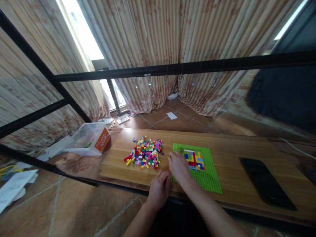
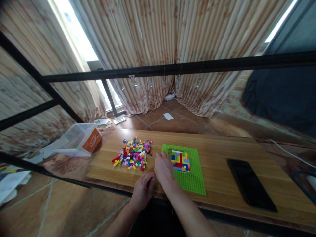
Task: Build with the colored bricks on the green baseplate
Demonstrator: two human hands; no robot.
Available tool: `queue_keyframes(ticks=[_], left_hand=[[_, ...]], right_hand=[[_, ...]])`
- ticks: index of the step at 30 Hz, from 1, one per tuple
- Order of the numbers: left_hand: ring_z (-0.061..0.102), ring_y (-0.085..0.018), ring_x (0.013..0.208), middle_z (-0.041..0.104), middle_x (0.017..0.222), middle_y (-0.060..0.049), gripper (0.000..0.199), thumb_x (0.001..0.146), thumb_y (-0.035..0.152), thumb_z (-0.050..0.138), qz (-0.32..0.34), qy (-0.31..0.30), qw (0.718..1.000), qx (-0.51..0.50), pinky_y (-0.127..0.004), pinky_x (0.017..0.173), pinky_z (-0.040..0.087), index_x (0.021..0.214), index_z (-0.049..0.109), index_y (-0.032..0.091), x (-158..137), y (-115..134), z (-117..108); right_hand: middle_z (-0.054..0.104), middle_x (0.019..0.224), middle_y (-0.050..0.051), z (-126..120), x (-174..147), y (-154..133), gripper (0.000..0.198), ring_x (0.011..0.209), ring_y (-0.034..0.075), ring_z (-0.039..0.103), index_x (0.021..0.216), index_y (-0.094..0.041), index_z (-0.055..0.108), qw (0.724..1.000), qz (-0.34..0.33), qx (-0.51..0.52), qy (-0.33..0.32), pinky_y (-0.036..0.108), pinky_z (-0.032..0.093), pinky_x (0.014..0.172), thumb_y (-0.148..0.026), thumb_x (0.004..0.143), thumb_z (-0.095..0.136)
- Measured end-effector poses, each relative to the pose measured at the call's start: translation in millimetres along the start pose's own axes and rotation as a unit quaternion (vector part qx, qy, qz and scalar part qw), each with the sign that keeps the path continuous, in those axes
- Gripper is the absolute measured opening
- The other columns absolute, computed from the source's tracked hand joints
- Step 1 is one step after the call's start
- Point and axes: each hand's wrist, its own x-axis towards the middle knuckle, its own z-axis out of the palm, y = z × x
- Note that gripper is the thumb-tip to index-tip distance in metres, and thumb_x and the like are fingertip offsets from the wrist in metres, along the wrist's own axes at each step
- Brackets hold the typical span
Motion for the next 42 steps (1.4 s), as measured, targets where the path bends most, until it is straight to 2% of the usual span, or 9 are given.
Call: queue_keyframes(ticks=[6, 8, 11, 14, 17, 21, 25, 33, 42], left_hand=[[0.061, -0.017, 0.08, 0.064, 0.084, -0.006, 0.021, 0.093, 0.025, 0.041, -0.001, -0.002, 1.0, -0.005, -0.029, 0.073, 0.05, 0.092, 0.062, 0.021, 1, -4, 0], [0.061, -0.017, 0.081, 0.065, 0.086, -0.006, 0.021, 0.093, 0.024, 0.041, 0.001, -0.006, 1.0, -0.009, -0.029, 0.074, 0.051, 0.092, 0.062, 0.021, 1, -3, 0], [0.063, -0.018, 0.082, 0.066, 0.088, -0.007, 0.02, 0.093, 0.023, 0.042, 0.009, -0.004, 1.0, -0.002, -0.03, 0.075, 0.052, 0.094, 0.061, 0.021, 1, -3, -1], [0.064, -0.018, 0.083, 0.067, 0.09, -0.007, 0.021, 0.092, 0.024, 0.042, 0.017, 0.004, 1.0, 0.012, -0.031, 0.075, 0.053, 0.096, 0.062, 0.021, 2, -3, -1], [0.064, -0.018, 0.085, 0.067, 0.09, -0.006, 0.021, 0.093, 0.024, 0.041, 0.018, 0.012, 1.0, 0.02, -0.031, 0.077, 0.053, 0.096, 0.062, 0.021, 2, -5, 0], [0.063, -0.017, 0.086, 0.067, 0.091, -0.005, 0.02, 0.092, 0.022, 0.043, 0.022, 0.015, 0.999, 0.025, -0.03, 0.078, 0.052, 0.097, 0.062, 0.022, 2, -7, 2], [0.063, -0.016, 0.085, 0.067, 0.09, -0.005, 0.019, 0.091, 0.022, 0.044, 0.022, 0.017, 0.999, 0.029, -0.029, 0.078, 0.052, 0.096, 0.062, 0.021, 2, -6, 2], [0.063, -0.015, 0.085, 0.067, 0.09, -0.004, 0.018, 0.091, 0.021, 0.045, 0.015, 0.019, 0.999, 0.035, -0.028, 0.079, 0.051, 0.095, 0.063, 0.021, 2, -3, 1], [0.062, -0.014, 0.085, 0.066, 0.09, -0.003, 0.018, 0.092, 0.02, 0.045, 0.023, 0.02, 0.999, 0.035, -0.026, 0.08, 0.051, 0.096, 0.063, 0.021, 1, -4, 3]], right_hand=[[0.066, 0.099, 0.013, 5, 17, -15, 0.036, 0.094, 0.022, 0.06, 0.093, -0.015, 0.067, 0.992, 0.053, -0.064, -0.09, 0.031, 0.044, 0.08, 0.001, 0.084, 0.035], [0.066, 0.099, 0.011, 1, 10, -15, 0.035, 0.095, 0.022, 0.06, 0.097, -0.015, 0.067, 0.995, 0.049, -0.029, -0.08, 0.03, 0.044, 0.082, -0.001, 0.086, 0.036], [0.066, 0.097, 0.009, -10, -13, -9, 0.033, 0.094, 0.02, 0.061, 0.104, -0.018, 0.066, 0.997, 0.024, 0.077, -0.007, 0.031, 0.046, 0.083, -0.009, 0.09, 0.037], [0.066, 0.093, 0.007, -27, -43, 8, 0.031, 0.088, 0.019, 0.063, 0.102, -0.022, 0.067, 0.978, 0.016, 0.198, 0.064, 0.032, 0.049, 0.08, -0.021, 0.093, 0.037], [0.067, 0.096, 0.007, -47, -70, 37, 0.027, 0.089, 0.021, 0.064, 0.096, -0.024, 0.067, 0.96, 0.053, 0.256, 0.1, 0.035, 0.05, 0.081, -0.032, 0.093, 0.042], [0.068, 0.092, 0.007, -65, -89, 78, 0.026, 0.077, 0.021, 0.065, 0.095, -0.022, 0.067, 0.947, 0.131, 0.275, 0.104, 0.036, 0.052, 0.073, -0.039, 0.09, 0.047], [0.068, 0.086, 0.006, -70, -88, 98, 0.027, 0.071, 0.02, 0.066, 0.094, -0.021, 0.066, 0.941, 0.171, 0.277, 0.091, 0.034, 0.052, 0.068, -0.041, 0.087, 0.05], [0.067, 0.098, 0.008, -56, -59, 100, 0.027, 0.097, 0.023, 0.058, 0.088, -0.021, 0.069, 0.977, 0.035, 0.173, 0.117, 0.041, 0.044, 0.089, -0.037, 0.09, 0.048], [0.064, 0.102, 0.008, -41, -53, 108, 0.027, 0.099, 0.025, 0.053, 0.085, -0.022, 0.071, 0.978, 0.023, 0.146, 0.146, 0.045, 0.041, 0.09, -0.038, 0.089, 0.05]])
